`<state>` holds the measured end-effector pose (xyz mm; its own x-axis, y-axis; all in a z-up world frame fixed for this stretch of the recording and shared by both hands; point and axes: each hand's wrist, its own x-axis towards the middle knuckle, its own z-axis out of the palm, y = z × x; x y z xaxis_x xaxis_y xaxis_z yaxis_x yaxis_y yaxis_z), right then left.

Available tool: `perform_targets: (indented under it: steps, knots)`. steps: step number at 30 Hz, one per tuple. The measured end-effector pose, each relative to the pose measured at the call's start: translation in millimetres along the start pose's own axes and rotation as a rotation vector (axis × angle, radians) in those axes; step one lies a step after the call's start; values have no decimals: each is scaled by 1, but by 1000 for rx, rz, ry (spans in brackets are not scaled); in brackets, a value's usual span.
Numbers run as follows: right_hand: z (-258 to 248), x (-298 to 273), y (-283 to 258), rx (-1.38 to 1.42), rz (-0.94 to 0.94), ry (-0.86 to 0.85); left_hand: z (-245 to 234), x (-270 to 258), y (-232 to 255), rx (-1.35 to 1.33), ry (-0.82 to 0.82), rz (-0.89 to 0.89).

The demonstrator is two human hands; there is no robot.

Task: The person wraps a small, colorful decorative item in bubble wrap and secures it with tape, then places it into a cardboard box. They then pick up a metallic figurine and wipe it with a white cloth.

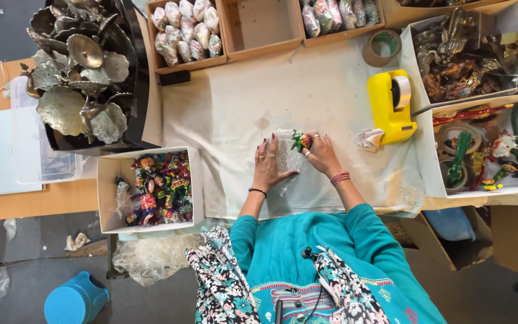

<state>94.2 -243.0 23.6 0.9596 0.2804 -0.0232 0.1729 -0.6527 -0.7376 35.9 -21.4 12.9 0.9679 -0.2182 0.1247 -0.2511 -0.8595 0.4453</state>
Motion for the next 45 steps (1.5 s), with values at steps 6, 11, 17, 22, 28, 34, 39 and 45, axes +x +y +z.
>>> perform_targets:
  steps: [6,11,17,22,28,34,39,45]
  knots:
    - [-15,4,-39,192,43,195,28,3,9,86,126,-111]
    - [17,0,-33,509,-12,55,41,6,18,139,142,-184]
    - [37,-8,-28,372,-64,-40,41,0,19,144,172,-218]
    - [39,-12,-32,210,-102,79,48,-13,12,119,134,-245]
    - [37,-13,-35,86,-208,104,40,-34,11,7,236,-310]
    - [35,-11,-48,79,-159,134,14,-47,22,151,211,-290]
    - [36,-12,-40,36,-116,144,-7,-63,18,21,172,-217]
    - [29,-11,-42,4,-41,174,-19,-79,9,-15,30,-50]
